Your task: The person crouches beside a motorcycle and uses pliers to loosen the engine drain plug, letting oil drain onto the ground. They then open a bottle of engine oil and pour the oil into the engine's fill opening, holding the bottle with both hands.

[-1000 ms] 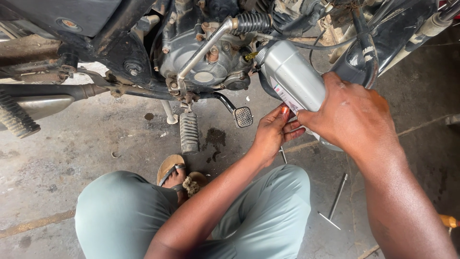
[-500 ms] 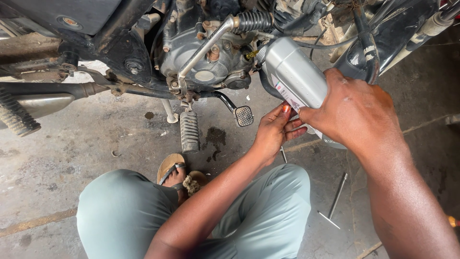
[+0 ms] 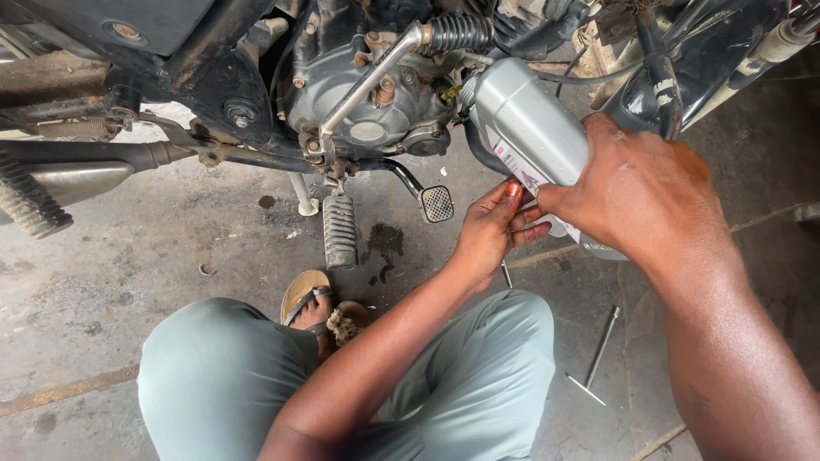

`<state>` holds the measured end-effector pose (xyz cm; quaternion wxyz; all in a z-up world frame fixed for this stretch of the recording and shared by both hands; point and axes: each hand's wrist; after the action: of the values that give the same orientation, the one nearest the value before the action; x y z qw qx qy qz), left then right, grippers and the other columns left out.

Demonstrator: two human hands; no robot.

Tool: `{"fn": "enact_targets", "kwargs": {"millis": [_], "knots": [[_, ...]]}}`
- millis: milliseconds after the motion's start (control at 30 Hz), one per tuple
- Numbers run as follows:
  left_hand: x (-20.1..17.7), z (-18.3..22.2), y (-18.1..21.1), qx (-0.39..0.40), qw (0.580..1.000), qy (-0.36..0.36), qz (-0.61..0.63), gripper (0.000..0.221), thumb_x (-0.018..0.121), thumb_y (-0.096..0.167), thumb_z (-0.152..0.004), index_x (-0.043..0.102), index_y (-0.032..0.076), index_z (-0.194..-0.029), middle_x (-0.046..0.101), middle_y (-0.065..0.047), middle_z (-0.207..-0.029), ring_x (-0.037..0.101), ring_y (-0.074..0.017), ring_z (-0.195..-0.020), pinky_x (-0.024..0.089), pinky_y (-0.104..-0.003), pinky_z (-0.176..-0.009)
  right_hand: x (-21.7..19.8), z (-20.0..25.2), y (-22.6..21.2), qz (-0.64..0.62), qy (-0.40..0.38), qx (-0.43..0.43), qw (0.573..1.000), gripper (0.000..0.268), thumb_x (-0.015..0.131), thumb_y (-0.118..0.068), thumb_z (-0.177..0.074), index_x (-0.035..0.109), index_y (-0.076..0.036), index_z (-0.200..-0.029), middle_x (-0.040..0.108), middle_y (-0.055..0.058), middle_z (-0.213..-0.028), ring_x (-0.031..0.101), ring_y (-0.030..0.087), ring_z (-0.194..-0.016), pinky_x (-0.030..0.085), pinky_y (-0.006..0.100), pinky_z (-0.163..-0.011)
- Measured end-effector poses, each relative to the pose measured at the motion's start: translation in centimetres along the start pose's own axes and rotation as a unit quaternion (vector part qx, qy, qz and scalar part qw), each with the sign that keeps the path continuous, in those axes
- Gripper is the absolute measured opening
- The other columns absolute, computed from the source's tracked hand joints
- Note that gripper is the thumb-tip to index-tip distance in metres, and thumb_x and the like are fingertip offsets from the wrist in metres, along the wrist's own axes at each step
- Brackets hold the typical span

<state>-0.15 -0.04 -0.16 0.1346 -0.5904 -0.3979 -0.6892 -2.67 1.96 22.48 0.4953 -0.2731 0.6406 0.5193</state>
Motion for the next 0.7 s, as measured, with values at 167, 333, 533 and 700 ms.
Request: {"fn": "enact_targets", "kwargs": {"millis": [167,333,533,700], "knots": [[0.0,0.0,0.0,0.004,1.000,-0.002,0.001,0.037,0.036,0.018,-0.113,0.050,-0.001,-0.142,0.060,-0.013,-0.130,0.063,-0.0211,-0.114,0.059,-0.042,-0.099,-0.3,-0.1,-0.1,0.002,0.011,-0.010,1.000,0.073,0.083,-0.046,-0.072,0.064,-0.001,-0.127,0.074,0.028,-0.090,0.075,0.042,-0.083,0.061,0.051,-0.076],[0.0,-0.1,0.0,0.001,1.000,-0.002,-0.002,0.037,0.036,0.017,-0.113,0.049,-0.001,-0.142,0.059,-0.013,-0.131,0.063,-0.0217,-0.115,0.059,-0.042,-0.100,-0.3,-0.1,-0.1,0.008,0.010,-0.013,1.000,0.072,0.083,-0.046,-0.074,0.065,0.000,-0.125,0.074,0.028,-0.089,0.075,0.042,-0.082,0.061,0.051,-0.076],[0.0,-0.1,0.0,0.005,1.000,-0.005,-0.011,0.037,0.036,0.019,-0.113,0.049,-0.002,-0.141,0.058,-0.014,-0.131,0.063,-0.0225,-0.116,0.059,-0.042,-0.100,-0.4,-0.3,-0.1,0.019,0.012,-0.023,0.999,0.069,0.085,-0.045,-0.074,0.066,0.001,-0.122,0.074,0.028,-0.085,0.076,0.041,-0.079,0.062,0.050,-0.073],[0.2,-0.2,0.2,0.003,1.000,-0.002,-0.002,0.037,0.036,0.019,-0.113,0.048,-0.001,-0.141,0.058,-0.014,-0.131,0.063,-0.0222,-0.117,0.059,-0.042,-0.100,-1.0,-0.5,-0.7,0.034,-0.013,-0.013,0.999,0.073,0.085,-0.046,-0.075,0.063,0.001,-0.127,0.074,0.027,-0.087,0.077,0.038,-0.079,0.062,0.048,-0.072]]}}
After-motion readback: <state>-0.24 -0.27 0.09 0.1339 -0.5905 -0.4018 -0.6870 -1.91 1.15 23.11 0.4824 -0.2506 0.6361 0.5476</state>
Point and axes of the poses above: each hand's wrist, its own z-axis away from the middle knuckle, its own x-axis out of the palm, y = z × x
